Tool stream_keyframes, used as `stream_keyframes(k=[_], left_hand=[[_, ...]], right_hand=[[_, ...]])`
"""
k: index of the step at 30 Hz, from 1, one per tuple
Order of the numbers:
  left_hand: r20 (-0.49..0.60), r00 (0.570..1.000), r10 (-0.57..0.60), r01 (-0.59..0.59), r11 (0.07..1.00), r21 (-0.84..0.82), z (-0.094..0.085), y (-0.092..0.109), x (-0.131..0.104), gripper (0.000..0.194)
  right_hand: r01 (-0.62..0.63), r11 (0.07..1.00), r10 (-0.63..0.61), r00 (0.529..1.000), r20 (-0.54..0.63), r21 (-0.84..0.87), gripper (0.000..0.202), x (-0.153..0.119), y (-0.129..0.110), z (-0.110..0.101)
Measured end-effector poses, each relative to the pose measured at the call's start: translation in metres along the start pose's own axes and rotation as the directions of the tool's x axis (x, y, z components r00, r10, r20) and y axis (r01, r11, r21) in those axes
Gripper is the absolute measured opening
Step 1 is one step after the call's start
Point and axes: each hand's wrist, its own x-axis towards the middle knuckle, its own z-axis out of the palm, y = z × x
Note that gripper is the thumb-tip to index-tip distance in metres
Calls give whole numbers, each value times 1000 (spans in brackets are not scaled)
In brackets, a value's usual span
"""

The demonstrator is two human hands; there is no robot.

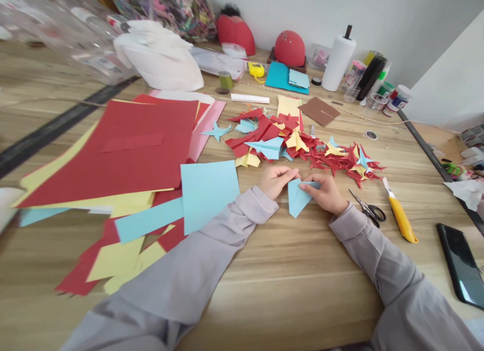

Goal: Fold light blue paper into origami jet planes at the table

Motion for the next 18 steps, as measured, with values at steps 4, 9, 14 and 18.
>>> stream_keyframes(k=[4, 9, 14, 18], left_hand=[[20, 1000, -22, 23, 997, -67, 1, -2, 1, 34], [-7, 1000, 5, -5, 996, -91, 2, -4, 0, 31], [-17, 1000, -15, 13, 995, -98, 0, 0, -1, 28], [-22, 999, -40, 38, 995, -97, 0, -1, 0, 30]], right_hand=[[-5, 1000, 5, 1000, -20, 17, 36, 0, 1, 0], [-16, 1000, 16, 1000, -19, 24, 38, 0, 3, 0], [-48, 998, 48, 999, -22, 32, 38, -1, 1, 0], [-35, 999, 35, 999, -3, 42, 37, 0, 0, -1]])
